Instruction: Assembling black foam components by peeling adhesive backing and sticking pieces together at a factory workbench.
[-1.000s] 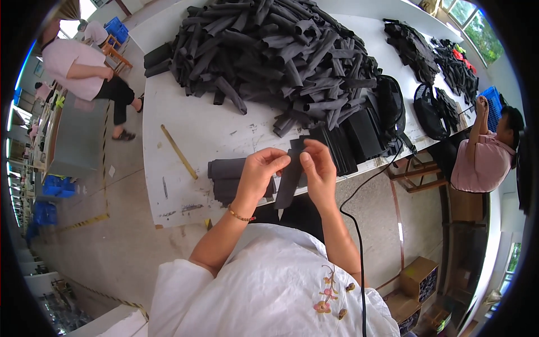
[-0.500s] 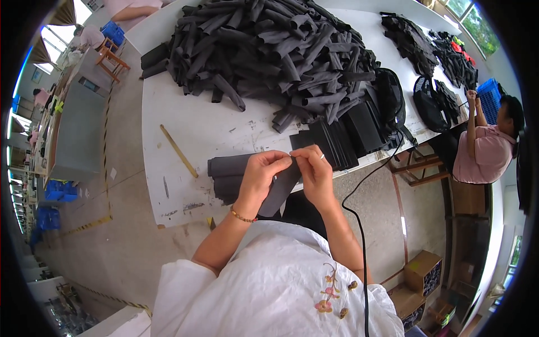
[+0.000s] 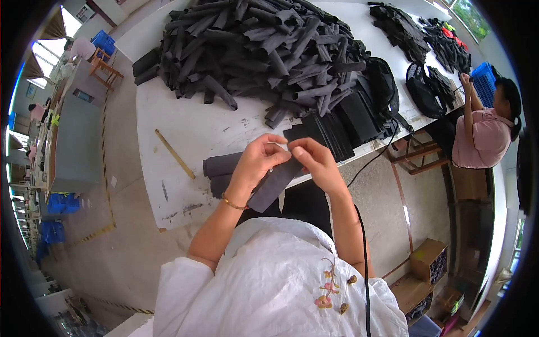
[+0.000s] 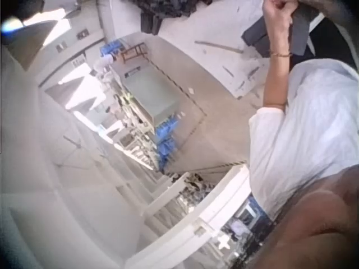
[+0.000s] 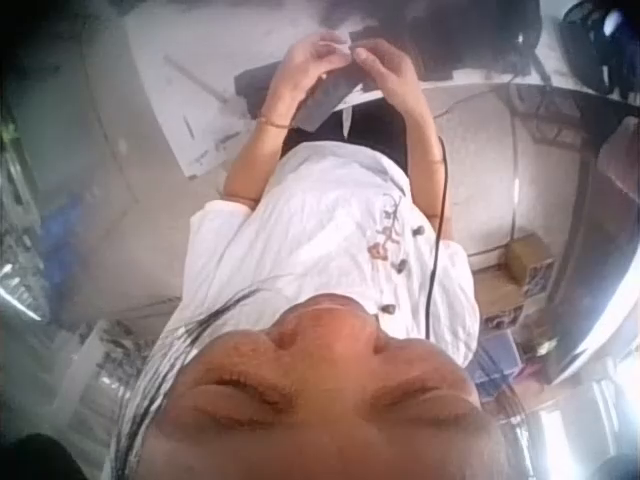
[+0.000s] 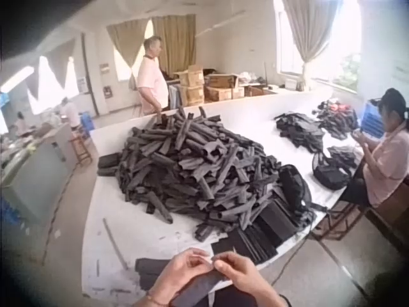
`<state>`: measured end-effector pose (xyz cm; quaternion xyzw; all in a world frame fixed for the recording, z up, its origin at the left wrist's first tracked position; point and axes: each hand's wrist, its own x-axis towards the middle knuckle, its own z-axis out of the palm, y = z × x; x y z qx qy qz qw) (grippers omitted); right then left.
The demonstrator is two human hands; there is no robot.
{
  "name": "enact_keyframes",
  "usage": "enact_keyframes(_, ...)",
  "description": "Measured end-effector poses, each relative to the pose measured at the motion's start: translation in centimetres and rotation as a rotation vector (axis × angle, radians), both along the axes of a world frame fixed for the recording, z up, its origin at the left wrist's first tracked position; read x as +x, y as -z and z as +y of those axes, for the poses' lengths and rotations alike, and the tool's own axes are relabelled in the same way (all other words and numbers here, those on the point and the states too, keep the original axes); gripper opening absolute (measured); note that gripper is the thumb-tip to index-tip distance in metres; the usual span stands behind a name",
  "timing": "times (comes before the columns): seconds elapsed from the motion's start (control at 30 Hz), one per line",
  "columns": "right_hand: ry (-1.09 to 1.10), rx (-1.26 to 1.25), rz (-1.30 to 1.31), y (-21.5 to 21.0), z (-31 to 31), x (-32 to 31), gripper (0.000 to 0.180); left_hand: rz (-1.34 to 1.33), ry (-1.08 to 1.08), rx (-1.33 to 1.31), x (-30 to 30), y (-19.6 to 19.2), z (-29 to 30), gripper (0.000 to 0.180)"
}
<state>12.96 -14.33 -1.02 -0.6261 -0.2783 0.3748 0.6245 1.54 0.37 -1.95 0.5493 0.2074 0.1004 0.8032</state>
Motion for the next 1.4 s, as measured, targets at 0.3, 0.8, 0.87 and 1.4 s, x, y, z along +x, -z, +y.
enact_keyframes(0.3, 0.477, -0.046, -0.102, 2.8, 0.9, -0.1, 0.026, 0.044, 0.055, -0.15, -4.1, -1.4, -0.9, 0.045)
enact_keyframes(0.8, 0.296, 0.27, 0.048, 2.4, 0.5, -0.1, 0.033, 0.023, -0.122, -0.182, -4.0, -1.1, -0.6, 0.037)
enact_keyframes(0.87, 0.342, 0.285, -0.039, 2.3, 0.7, -0.6, 0.035, 0.034, -0.107, -0.19, -3.9, -1.1, -0.7, 0.037)
enact_keyframes(1.4, 0.349, 0.381, 0.095, 0.7, 0.4, 2.1, 0.039, -0.02, -0.141, -0.043, -5.5, -2.9, 2.0, 0.037)
